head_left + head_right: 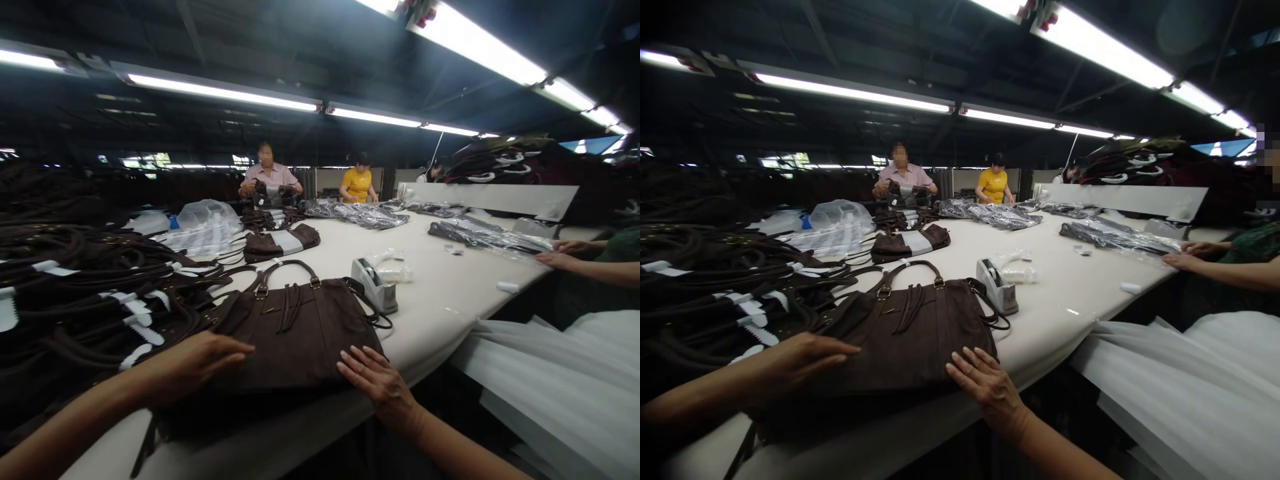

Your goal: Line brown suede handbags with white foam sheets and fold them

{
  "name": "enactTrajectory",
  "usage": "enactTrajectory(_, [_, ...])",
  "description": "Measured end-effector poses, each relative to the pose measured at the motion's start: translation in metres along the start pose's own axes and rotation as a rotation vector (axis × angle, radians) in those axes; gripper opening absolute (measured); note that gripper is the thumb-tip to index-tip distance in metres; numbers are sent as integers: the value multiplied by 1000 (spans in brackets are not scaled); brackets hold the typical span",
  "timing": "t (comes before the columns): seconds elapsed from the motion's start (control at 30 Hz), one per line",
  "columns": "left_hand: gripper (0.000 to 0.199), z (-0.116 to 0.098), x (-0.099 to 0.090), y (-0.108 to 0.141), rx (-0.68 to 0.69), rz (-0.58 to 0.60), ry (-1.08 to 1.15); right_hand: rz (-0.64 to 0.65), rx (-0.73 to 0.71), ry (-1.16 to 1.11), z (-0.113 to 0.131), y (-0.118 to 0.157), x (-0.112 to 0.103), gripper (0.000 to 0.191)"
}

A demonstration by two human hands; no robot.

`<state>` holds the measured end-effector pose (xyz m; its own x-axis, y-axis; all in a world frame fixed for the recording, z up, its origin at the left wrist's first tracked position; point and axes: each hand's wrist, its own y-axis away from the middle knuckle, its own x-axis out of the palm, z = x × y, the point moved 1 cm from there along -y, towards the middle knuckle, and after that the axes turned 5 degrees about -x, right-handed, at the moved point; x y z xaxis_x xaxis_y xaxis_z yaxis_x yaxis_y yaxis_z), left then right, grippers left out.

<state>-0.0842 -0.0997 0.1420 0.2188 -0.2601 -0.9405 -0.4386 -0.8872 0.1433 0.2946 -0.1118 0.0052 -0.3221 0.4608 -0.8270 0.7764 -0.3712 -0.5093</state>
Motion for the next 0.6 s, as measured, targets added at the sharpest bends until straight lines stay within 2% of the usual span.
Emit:
enactTrajectory(0.07, [46,-12,0,-34,54,-158,-19,11,2,0,-1,1,1,58])
enactTrajectory(0.13, [49,-14,22,-55,147,-256,-134,24,2,2,-2,2,3,58])
enactTrajectory(0.23, [51,-3,76,-60,256,-238,-239,43,13,-13,-2,5,2,61])
enactTrajectory(0.3, [53,7,104,-54,219,-211,-232,84,33,-54,1,5,-5,65])
enactTrajectory(0.33, [54,10,112,-51,193,-197,-219,113,53,-84,3,3,-11,66])
enactTrajectory(0.43, [58,12,114,-48,146,-134,-183,204,159,-190,8,-14,-35,60])
enactTrajectory(0.5, [62,8,107,-48,135,-111,-161,247,282,-242,8,-35,-47,44])
enactTrajectory(0.6, [67,6,103,-48,136,-112,-134,249,518,-175,5,-64,-47,40])
